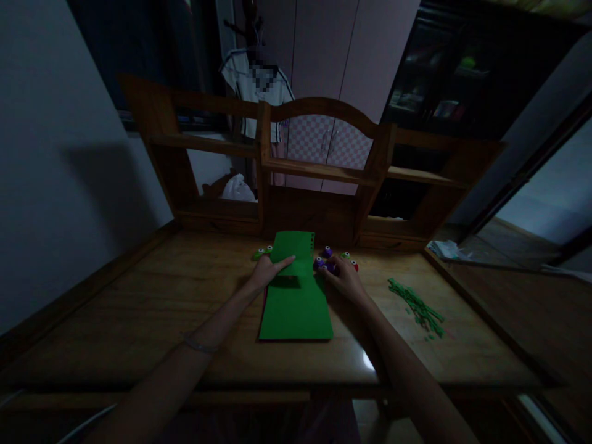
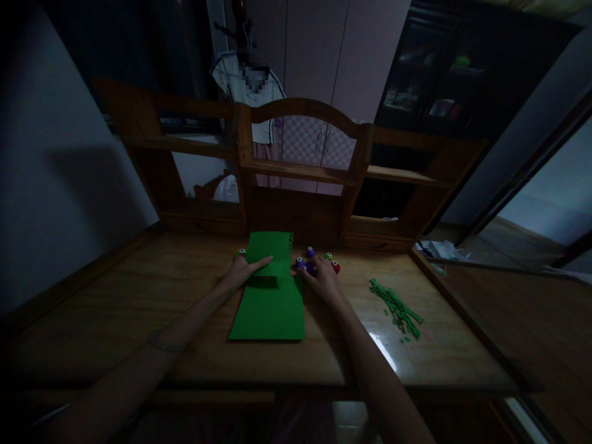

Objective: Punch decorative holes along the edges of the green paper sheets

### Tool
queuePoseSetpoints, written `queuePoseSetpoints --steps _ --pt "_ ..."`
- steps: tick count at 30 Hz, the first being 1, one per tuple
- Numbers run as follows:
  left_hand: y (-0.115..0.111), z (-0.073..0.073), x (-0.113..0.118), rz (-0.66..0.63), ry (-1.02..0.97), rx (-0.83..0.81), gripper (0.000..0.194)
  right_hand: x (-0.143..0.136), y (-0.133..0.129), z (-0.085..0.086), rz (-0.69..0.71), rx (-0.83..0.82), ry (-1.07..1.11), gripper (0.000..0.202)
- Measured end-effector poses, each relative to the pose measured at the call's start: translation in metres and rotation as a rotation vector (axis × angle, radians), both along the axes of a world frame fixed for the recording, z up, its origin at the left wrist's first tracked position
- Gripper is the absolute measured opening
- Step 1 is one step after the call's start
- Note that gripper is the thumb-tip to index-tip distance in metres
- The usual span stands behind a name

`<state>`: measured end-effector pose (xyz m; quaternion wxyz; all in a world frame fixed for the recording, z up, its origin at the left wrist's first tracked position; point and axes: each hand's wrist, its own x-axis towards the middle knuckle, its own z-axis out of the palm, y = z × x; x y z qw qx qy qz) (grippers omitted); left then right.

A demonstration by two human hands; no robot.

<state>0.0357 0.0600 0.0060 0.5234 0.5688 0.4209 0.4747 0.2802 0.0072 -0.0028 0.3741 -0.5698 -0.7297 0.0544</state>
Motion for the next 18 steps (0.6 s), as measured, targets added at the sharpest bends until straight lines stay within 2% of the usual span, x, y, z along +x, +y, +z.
queuePoseSetpoints --steps 18 --pt "0.0009 -0.0028 -0.0005 0.019 0.031 -0.006 0.053 -0.0052 -0.0032 0.0047 0.005 -0.05 0.066 0.036"
